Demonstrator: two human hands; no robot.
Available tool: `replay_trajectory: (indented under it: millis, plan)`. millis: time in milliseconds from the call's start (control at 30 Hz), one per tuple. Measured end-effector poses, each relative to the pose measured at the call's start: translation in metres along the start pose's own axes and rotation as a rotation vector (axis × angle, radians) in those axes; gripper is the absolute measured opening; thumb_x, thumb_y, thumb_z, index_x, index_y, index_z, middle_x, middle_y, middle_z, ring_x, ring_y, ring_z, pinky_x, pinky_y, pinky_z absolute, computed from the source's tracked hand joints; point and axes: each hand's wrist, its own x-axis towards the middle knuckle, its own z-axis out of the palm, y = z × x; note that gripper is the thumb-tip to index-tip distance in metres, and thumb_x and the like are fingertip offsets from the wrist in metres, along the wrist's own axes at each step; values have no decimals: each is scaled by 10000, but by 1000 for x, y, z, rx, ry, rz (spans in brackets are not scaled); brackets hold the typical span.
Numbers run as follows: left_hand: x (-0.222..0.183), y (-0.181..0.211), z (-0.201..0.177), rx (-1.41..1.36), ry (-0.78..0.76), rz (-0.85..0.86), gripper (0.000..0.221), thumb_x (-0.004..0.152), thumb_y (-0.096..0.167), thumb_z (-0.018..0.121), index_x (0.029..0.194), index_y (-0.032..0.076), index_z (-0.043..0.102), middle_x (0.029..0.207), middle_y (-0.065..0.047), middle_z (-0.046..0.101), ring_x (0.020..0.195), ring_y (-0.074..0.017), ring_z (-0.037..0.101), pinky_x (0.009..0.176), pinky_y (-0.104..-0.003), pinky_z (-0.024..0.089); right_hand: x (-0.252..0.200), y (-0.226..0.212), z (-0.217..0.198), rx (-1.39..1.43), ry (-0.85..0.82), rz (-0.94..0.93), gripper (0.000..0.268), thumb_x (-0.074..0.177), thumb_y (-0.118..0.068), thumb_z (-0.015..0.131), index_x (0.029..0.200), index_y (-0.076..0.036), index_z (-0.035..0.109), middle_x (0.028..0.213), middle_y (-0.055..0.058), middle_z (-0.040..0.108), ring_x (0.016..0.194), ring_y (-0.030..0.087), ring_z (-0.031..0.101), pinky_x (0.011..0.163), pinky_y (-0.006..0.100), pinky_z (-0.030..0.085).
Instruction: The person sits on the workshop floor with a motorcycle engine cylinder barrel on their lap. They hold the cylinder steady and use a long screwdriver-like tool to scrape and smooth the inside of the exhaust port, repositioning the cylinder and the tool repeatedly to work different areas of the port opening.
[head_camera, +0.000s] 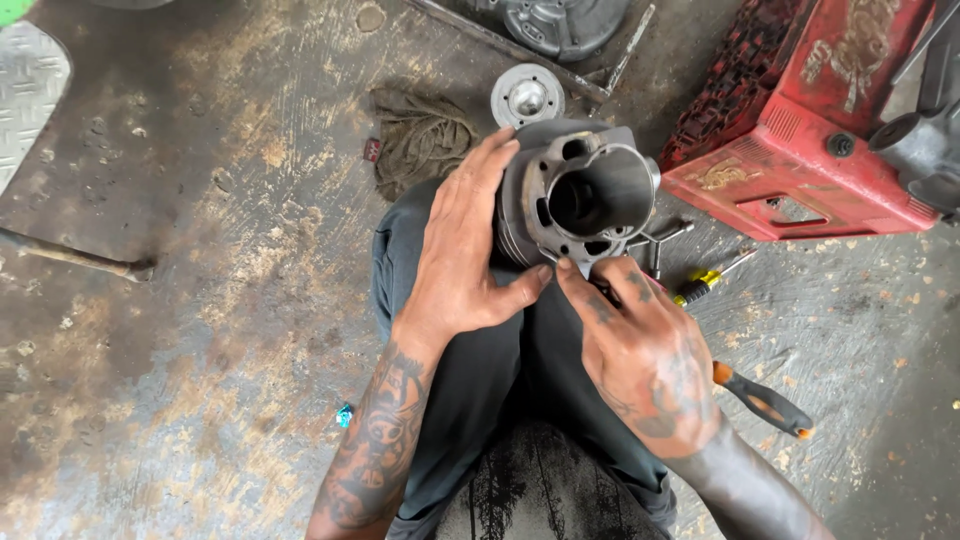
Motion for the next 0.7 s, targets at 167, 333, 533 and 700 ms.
replay_trajectory:
  millis: [167, 333, 533, 700]
  plan:
    - [0, 1, 2, 14, 23, 13, 982, 742, 356, 748, 1557, 18, 315, 1636, -240, 385, 1553, -406, 407, 1283, -514, 327, 5, -2, 3, -54, 40, -15, 494, 783, 64, 664, 1275, 20, 676, 1072, 124, 546, 763, 250, 597, 668, 375, 534]
    - [0, 1, 1, 41, -4, 6, 1007, 709, 355, 757, 1555, 38, 312, 1636, -224, 381, 1541, -399, 408, 1268, -523, 318, 0, -1, 1, -57, 20, -5, 499, 780, 49, 662, 1274, -19, 679, 1036, 103, 550, 798, 249, 615, 695, 379, 536]
    - [1, 0, 0, 61, 23, 30, 979, 765, 402, 708, 1568, 24, 296, 1643, -231, 372, 1564, -400, 391, 1294, -525, 313, 6, -5, 0, -63, 81, -43, 465, 786, 62, 668, 1249, 24, 686, 1048, 128, 547, 764, 266, 600, 679, 391, 528]
    - [-2, 1, 2, 51, 19, 30, 979, 757, 401, 715, 1561, 22, 304, 1636, -239, 376, 1549, -409, 405, 1281, -533, 316, 2, -1, -2, -124, 19, -18, 473, 791, 22, 683, 1261, -28, 691, 1034, 89, 542, 769, 232, 611, 662, 372, 524]
